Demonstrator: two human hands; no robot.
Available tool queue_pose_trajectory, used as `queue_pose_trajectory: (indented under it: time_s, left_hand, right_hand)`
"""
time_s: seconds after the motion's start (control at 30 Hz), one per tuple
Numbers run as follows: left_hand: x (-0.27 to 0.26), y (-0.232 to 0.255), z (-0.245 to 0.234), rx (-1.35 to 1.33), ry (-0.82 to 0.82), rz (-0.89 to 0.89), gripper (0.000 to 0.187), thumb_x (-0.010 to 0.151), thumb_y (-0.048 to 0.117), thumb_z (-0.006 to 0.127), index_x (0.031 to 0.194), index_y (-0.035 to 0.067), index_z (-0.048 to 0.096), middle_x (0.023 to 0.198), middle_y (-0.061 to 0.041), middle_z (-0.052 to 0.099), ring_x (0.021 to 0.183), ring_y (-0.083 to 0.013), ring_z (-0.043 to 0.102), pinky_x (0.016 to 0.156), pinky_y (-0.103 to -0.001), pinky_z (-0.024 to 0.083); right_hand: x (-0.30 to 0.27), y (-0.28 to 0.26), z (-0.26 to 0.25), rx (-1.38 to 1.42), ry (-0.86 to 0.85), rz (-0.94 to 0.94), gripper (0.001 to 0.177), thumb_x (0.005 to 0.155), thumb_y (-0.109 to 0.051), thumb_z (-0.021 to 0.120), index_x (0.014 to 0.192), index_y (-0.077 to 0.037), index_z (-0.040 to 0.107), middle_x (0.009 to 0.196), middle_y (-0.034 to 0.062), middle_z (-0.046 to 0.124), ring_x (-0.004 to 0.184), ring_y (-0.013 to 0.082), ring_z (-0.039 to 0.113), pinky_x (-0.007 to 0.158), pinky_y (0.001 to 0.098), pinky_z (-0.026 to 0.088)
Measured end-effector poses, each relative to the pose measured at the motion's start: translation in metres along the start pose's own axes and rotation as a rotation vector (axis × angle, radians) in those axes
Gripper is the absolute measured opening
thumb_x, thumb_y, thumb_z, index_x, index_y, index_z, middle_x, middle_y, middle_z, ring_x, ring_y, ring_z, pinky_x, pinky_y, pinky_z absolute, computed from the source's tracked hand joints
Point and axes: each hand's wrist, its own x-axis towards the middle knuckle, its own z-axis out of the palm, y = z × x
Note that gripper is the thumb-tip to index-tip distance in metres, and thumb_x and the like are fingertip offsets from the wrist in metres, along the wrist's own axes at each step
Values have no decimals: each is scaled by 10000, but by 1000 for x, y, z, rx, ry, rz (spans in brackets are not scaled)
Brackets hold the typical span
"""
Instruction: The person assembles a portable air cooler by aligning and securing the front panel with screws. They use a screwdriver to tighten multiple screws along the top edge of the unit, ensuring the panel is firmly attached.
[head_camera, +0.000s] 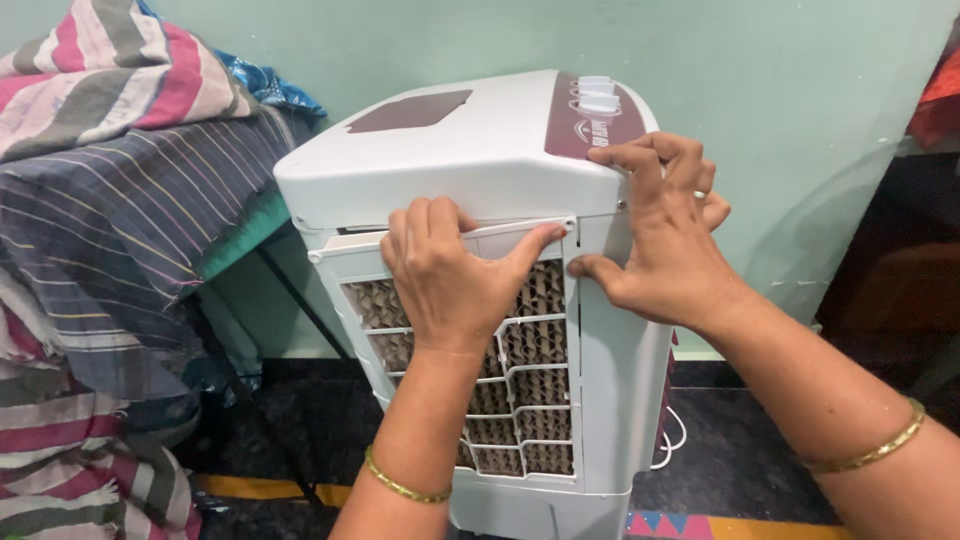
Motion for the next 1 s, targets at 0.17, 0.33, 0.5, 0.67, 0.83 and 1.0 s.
queue_pose_trajectory:
  time_s: [0.17, 0.33, 0.5, 0.67, 0.83, 1.0]
  left_hand:
    - [-1, -4, 0, 21, -17, -9, 683, 646, 640, 913, 752, 80, 537, 789, -57, 519, 835, -285, 515, 764, -448, 416]
    - [-2, -5, 1, 31, -6, 9, 693, 661, 659, 898, 745, 79, 528, 800, -65, 518, 829, -286, 507, 757, -448, 412]
    - [-1, -3, 3, 34, 22, 12, 694, 667, 665, 886, 748, 81, 521, 828, -70, 521, 857, -291, 509, 769, -453, 413]
    - [-2, -1, 3, 25, 4, 0, 683, 676, 658, 879, 768, 76, 532, 841, -74, 521, 854, -290, 506, 777, -455, 418]
    - [-3, 1, 3, 29, -3, -14, 683, 682, 657, 879, 774, 73, 537, 841, -78, 520, 852, -291, 507, 778, -454, 419]
    - [-4, 1, 2, 36, 19, -12, 681, 679, 658, 879, 769, 77, 534, 827, -70, 534, 867, -291, 517, 796, -453, 419]
  right_hand:
    - [0, -4, 2, -20, 9, -14, 1043, 573, -319, 949, 1443, -249, 378, 1377, 151, 301, 1304, 379, 256, 967, 578, 227]
    - [-3, -1, 4, -37, 5, -41, 1056, 601, -305, 938, 1473, -260, 343, 1406, 150, 292, 1313, 390, 249, 982, 600, 219]
    - [-14, -5, 12, -45, 72, -53, 1085, 660, -287, 908, 1544, -254, 280, 1491, 158, 261, 1384, 399, 227, 1056, 631, 197]
    - [-18, -2, 11, -10, 32, -82, 1175, 588, -328, 909, 1532, -244, 216, 1494, 172, 203, 1374, 413, 184, 1046, 651, 170]
    - [-19, -2, 17, -37, 97, -75, 1180, 638, -405, 945, 1545, -245, 208, 1502, 169, 197, 1395, 424, 161, 1066, 663, 159]
    - [-17, -2, 20, -39, 106, 13, 1187, 575, -417, 979, 1518, -262, 276, 1500, 161, 249, 1379, 409, 192, 1048, 621, 215]
